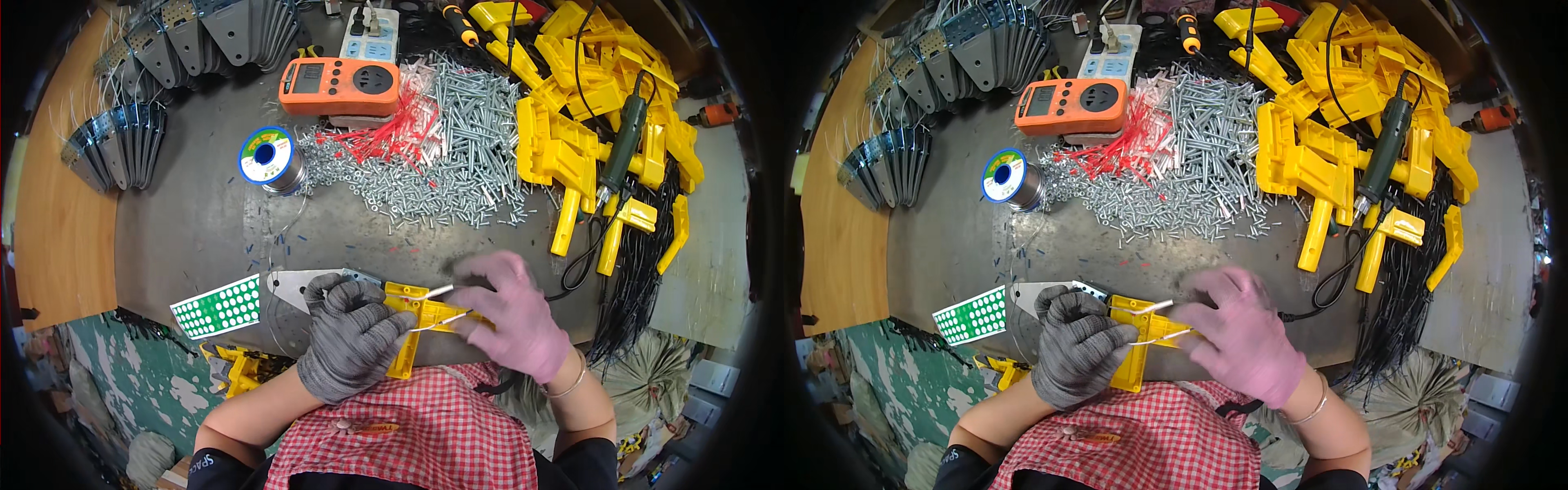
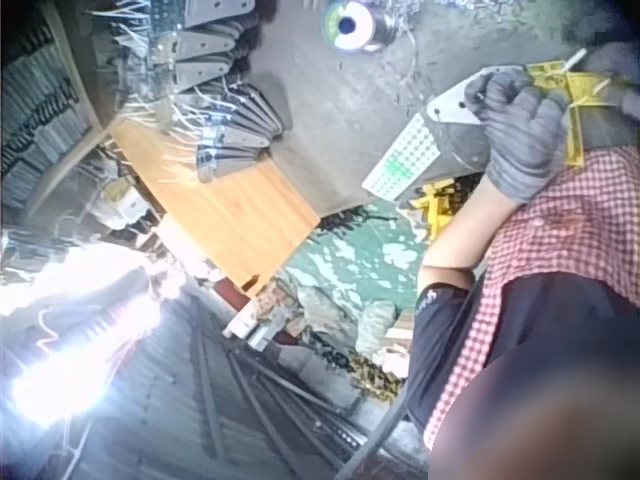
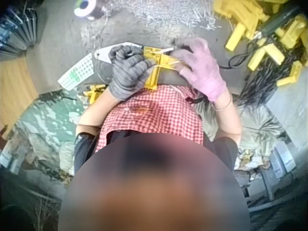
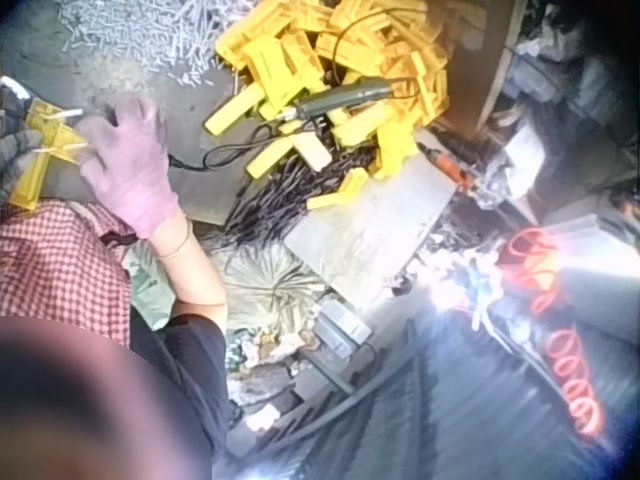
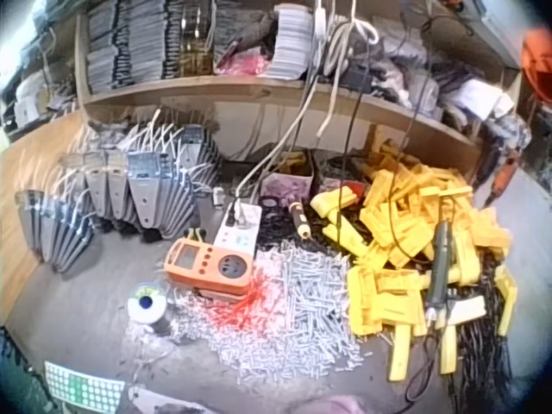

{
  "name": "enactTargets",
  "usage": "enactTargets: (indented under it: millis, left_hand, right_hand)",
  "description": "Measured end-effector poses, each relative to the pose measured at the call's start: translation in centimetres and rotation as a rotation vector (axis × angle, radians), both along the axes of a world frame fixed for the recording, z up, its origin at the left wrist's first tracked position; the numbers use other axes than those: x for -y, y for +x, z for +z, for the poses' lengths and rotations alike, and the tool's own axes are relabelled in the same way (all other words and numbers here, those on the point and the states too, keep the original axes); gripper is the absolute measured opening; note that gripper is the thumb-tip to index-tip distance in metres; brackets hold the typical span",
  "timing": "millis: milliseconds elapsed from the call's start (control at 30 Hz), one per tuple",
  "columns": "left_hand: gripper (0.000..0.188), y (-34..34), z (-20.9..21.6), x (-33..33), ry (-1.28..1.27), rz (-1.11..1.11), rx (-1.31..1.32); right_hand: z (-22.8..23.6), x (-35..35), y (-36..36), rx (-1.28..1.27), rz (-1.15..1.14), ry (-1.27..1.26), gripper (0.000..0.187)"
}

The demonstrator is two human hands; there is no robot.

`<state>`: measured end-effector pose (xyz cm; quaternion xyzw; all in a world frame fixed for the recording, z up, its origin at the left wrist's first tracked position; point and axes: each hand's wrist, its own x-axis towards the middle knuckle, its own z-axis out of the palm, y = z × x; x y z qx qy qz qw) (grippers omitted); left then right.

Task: The person solders wires to a circuit board using a soldering iron, then assembles the circuit board into a yellow plastic housing with screws using an electric screwdriver.

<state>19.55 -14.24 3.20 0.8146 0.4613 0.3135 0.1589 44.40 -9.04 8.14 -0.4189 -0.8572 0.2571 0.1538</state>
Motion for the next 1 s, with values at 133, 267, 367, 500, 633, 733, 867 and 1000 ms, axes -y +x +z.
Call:
enactTargets:
  millis: [133, 267, 367, 500, 633, 733, 867, 1000]
  left_hand:
    - [0.033, -0.9, 1.0, -0.6, -0.174, -0.1, 0.115]
    - [0.031, -1.9, 2.1, -1.8, -0.258, -0.163, 0.206]
    - [0.031, -1.1, 3.8, -1.7, -0.318, -0.118, 0.32]
    - [0.036, 0.5, 4.5, -1.4, -0.214, -0.094, 0.302]
    - [0.043, 1.3, 4.6, -0.4, -0.097, -0.001, 0.081]
    - [0.049, 1.8, 4.9, 0.4, -0.05, 0.019, 0.02]
    - [0.051, 2.1, 5.0, 0.8, -0.002, 0.018, 0.014]
    - [0.05, 1.7, 4.7, 1.4, -0.088, 0.123, 0.123]
  right_hand:
    - [1.6, 1.7, -1.4, 0.044, -0.051, 0.14, 0.016]
    - [-1.0, 1.8, -0.6, 0.062, 0.049, 0.176, 0.018]
    - [-1.5, 1.9, -0.9, -0.048, -0.001, 0.212, 0.015]
    - [-1.2, 1.7, -0.9, -0.135, -0.011, 0.059, 0.016]
    - [0.9, 1.8, -1.3, -0.339, -0.097, -0.009, 0.019]
    - [0.9, 1.9, -1.7, -0.377, -0.073, 0.021, 0.019]
    - [-0.2, 1.8, -0.7, -0.361, -0.023, -0.055, 0.018]
    - [-0.1, 2.3, 0.4, -0.389, -0.217, -0.003, 0.017]
